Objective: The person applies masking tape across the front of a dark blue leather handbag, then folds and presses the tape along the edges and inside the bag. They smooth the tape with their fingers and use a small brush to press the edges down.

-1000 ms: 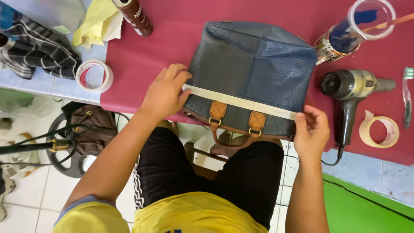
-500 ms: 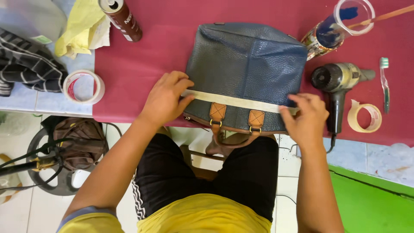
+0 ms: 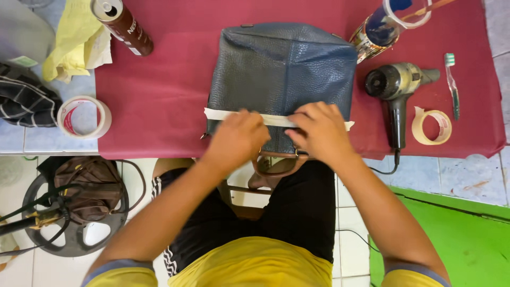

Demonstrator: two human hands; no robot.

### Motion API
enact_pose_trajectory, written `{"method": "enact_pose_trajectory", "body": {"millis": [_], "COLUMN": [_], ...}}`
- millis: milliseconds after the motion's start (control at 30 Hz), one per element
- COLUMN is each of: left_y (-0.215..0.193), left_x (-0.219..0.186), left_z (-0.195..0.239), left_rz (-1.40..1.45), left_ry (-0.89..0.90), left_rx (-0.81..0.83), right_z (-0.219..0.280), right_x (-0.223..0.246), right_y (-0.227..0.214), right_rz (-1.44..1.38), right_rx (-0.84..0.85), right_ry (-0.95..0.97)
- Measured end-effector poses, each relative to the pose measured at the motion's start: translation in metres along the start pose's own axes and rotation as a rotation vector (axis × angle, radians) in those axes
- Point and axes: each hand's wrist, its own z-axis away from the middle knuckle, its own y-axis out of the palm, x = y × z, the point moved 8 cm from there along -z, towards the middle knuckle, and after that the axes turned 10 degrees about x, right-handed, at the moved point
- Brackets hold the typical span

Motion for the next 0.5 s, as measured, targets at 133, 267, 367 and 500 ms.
{"method": "enact_pose_trajectory", "body": {"millis": [133, 267, 367, 500], "left_y": [0.006, 0.022, 0.022, 0.024], "left_x": [-0.037, -0.045, -0.044, -0.044], "left_z": [0.012, 0.030, 0.033, 0.035], "left_rz": [0.085, 0.084, 0.082, 0.081], "left_ry": [-0.053, -0.101, -0.112, -0.115], "left_rx": [0.063, -0.034, -0.071, -0.111], "right_z": [-0.013, -0.017, -0.023, -0.026], "right_x": [0.006, 0.007, 0.008, 0.015], "right_y": [0.020, 0.028, 0.029, 0.033], "right_rz": [0.084, 0.106, 0.149, 0.219], "right_rx": [0.024, 0.007, -0.012, -0.032], "right_ry": [0.008, -0.038, -0.085, -0.150]}}
